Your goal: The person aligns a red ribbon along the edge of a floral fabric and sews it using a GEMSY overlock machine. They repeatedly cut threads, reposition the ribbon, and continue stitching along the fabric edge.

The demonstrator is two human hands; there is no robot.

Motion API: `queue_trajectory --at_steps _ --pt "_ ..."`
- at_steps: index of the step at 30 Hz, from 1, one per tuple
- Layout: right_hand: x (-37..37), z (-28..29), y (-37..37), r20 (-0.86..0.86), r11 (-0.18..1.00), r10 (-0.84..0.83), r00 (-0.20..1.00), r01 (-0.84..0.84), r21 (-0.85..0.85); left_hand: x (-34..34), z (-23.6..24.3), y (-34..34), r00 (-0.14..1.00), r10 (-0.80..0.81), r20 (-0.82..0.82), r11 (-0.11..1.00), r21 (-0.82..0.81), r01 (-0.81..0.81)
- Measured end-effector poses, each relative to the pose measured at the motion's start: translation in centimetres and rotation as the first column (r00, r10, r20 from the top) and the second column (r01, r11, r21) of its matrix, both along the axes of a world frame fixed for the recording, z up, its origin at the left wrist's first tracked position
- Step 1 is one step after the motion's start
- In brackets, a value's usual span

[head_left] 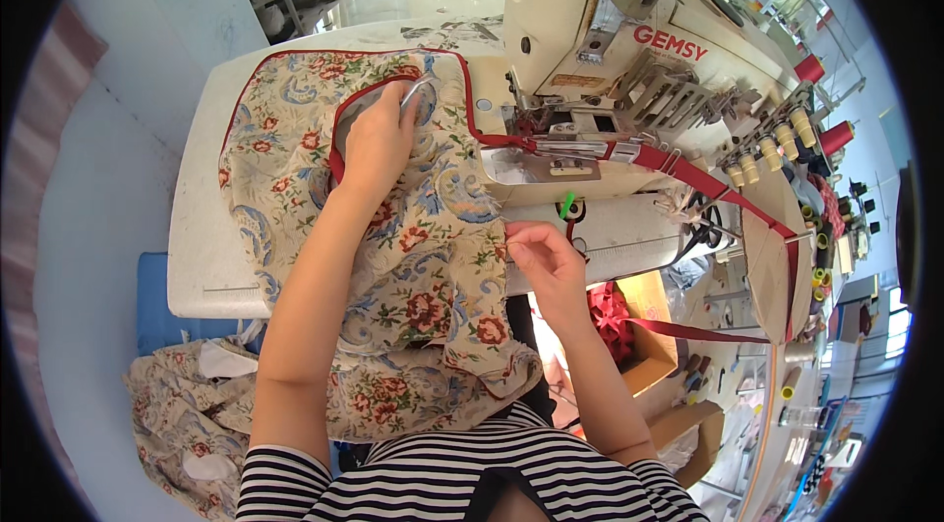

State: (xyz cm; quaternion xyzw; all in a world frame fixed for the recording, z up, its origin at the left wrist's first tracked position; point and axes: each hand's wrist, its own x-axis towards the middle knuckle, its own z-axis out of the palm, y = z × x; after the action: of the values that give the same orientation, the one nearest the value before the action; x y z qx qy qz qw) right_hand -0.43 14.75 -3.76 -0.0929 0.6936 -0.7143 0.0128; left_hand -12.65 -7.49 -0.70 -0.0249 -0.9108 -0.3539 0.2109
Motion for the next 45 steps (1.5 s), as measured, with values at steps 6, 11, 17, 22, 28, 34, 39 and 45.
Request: queue_trajectory --at_steps 6,11,17,22,28,34,39,45 --pt "0.2 0.3 0.3 -0.084 1.000 -0.013 0.996 0.015 0.017 0.7 0.1 -0.7 0.935 -0.017 -0.354 0.988 -0.149 -0.038" --pt "0.3 1.4 0.4 -0.560 0.908 -0.052 0.827 0.273 0.318 5.5 4.0 0.4 1.000 -0.010 -0.004 0.973 0.231 0.011" --pt "-1.1 3.3 -0.3 -0.608 0.970 -0.019 0.794 0.162 0.182 12.4 3.4 2.2 0.908 -0.354 0.224 0.719 0.686 0.111" --pt "-2.4 3.2 -0.9 -0.447 0.971 -0.098 0.889 0.183 0.151 13.2 3.0 4.4 0.903 -0.400 0.159 0.564 0.819 0.106" --pt "-1.9 4.0 -1.3 -0.216 0.990 -0.132 0.967 0.138 0.013 12.1 3.1 5.9 0.883 -0.457 0.103 0.488 0.859 0.153" --pt "-2.0 3.9 -1.3 -0.319 0.976 -0.129 0.939 0.178 0.128 11.3 3.0 6.8 0.881 -0.464 0.091 0.436 0.889 0.138" --pt "-2.1 4.1 -1.0 -0.374 0.960 -0.082 0.924 0.174 0.219 11.3 2.9 6.9 0.902 -0.425 0.074 0.428 0.894 0.129" --pt "-2.0 4.1 -0.1 -0.320 0.976 -0.147 0.936 0.190 0.107 12.7 3.4 5.3 0.918 -0.374 0.130 0.385 0.922 0.026"
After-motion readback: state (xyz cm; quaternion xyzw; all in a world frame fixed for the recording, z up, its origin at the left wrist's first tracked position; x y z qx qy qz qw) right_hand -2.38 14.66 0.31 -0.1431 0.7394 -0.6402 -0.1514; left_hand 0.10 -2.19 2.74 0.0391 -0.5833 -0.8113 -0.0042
